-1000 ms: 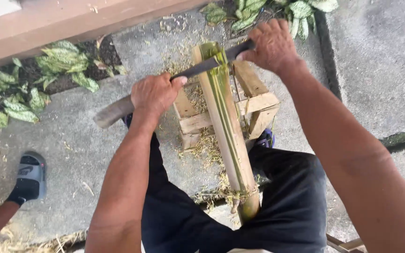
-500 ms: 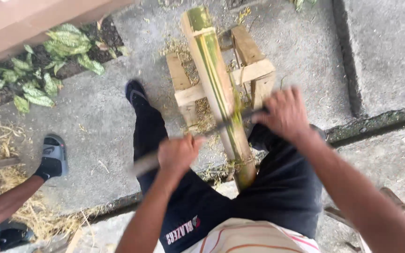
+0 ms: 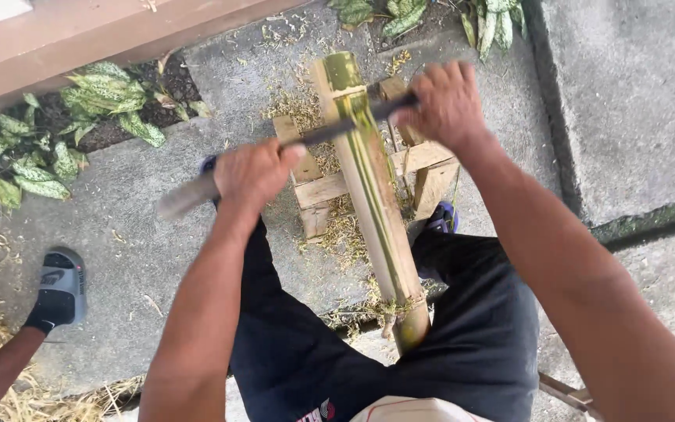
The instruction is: Shaving and shaping a bamboo pole using a machete while it is held in a wooden frame.
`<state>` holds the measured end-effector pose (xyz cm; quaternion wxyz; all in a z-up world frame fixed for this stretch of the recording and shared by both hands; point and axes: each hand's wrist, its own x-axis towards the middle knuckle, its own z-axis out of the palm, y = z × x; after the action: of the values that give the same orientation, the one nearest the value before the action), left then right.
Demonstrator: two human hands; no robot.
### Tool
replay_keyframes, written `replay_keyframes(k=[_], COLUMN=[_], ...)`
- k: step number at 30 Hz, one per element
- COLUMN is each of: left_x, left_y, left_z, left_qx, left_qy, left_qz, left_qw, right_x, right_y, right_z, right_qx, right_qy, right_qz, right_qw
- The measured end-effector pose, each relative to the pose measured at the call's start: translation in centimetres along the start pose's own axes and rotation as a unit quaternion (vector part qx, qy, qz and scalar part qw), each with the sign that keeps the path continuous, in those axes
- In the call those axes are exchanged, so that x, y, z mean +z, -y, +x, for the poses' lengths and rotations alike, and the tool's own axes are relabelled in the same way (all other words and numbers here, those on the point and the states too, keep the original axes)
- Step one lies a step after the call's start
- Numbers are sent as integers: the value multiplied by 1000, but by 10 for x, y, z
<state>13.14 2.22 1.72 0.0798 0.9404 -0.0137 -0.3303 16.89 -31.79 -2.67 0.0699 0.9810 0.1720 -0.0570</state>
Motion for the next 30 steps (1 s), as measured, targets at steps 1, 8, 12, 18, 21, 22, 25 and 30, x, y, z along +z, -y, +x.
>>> replay_keyframes(k=[1,8,12,18,21,22,25,30], left_x=[-7,40,145,130,78,55,3,20], left_y=[3,-11,-17,-10,9,10,13,11], left_z=[5,-54,-157,-137,-60,-35,8,-9], left_qx=[1,41,126,83,21,21,3,30], left_qy=[0,-77,-60,-11,-21,-24,-64,-116], left_qz=[1,-5,0,13,10,6,-7,-33], left_qw=[1000,996,990,996,1000,999,998,992], right_x=[0,5,-15,-25,2,1,-4,-8], right_y=[-2,7,48,50,29,20,5,6], right_z=[10,-69,-222,-208,-98,-59,20,-11], right_qx=[1,-22,11,21,-14,-17,-19,-35], right_qy=[0,-46,31,54,-7,-8,-24,-80], right_qz=[1,32,99,110,59,54,3,38], right_qw=[1000,998,995,992,998,998,1000,995])
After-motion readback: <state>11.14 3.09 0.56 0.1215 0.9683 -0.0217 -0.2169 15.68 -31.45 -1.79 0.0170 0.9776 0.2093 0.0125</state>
